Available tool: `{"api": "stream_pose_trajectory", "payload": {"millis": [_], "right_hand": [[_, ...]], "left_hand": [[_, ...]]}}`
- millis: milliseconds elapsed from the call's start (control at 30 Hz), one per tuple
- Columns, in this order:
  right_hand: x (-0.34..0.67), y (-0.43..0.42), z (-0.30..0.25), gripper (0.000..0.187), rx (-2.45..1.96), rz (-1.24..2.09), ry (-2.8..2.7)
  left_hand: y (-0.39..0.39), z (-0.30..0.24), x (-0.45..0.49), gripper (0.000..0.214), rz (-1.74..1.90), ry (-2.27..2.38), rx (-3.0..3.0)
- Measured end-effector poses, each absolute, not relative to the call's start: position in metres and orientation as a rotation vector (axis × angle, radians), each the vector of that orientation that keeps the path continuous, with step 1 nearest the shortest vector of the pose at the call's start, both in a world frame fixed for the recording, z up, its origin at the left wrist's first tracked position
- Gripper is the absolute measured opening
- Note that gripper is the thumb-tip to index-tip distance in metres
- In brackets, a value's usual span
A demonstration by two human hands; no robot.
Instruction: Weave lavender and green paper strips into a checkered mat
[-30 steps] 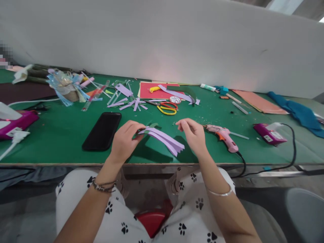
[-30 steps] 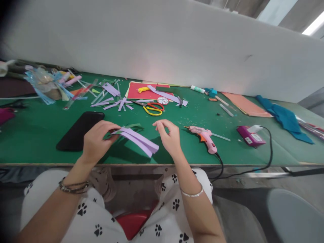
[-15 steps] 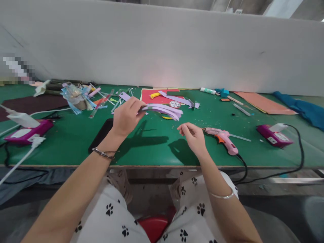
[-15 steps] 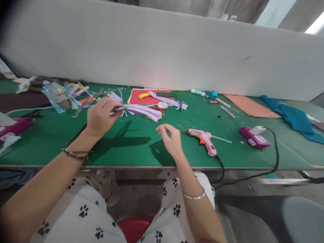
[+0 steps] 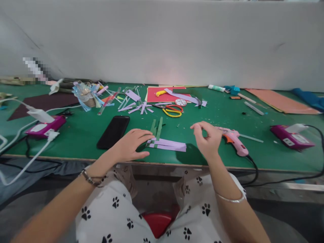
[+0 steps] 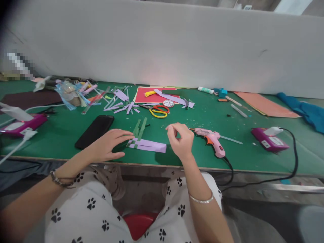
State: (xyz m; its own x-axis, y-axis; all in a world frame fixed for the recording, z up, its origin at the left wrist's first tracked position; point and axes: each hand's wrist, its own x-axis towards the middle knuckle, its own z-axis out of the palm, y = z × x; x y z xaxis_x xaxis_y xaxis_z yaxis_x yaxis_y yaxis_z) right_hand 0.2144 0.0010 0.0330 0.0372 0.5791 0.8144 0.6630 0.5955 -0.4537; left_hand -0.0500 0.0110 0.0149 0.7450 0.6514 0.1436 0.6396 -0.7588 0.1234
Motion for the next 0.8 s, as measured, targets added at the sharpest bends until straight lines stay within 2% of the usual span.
{"api": "stream_pose_trajectory", "payload": {"millis": [100,267,433,567,700,800], "right_hand": [[0.229,-0.001,0.041,0.021,-1.084,-0.226,-1.520],[0.257,0.000,0.048,0.022,-1.079,-0.327,-1.189],[0.277,0.006,0.041,0.022,-1.100,-0.337,-1.097],[0.285,0.005,0.034,0.022,-1.187,-0.343,-1.095],[0.264,-0.003,0.030,0.023,-1.209,-0.333,-1.316],[0.230,-0.006,0.022,0.018,-1.240,-0.152,-1.833]], "left_hand": [[-0.001,0.005,-0.047,0.065,0.165,0.988,2.848],[-0.016,-0.010,-0.029,0.068,0.119,1.162,2.814],[-0.022,-0.010,-0.007,0.069,0.288,1.313,2.749],[-0.016,-0.009,-0.008,0.065,0.595,1.544,2.600],[-0.010,-0.013,-0.016,0.060,0.541,1.555,2.588],[-0.009,-0.015,-0.014,0.053,0.433,1.495,2.650]]}}
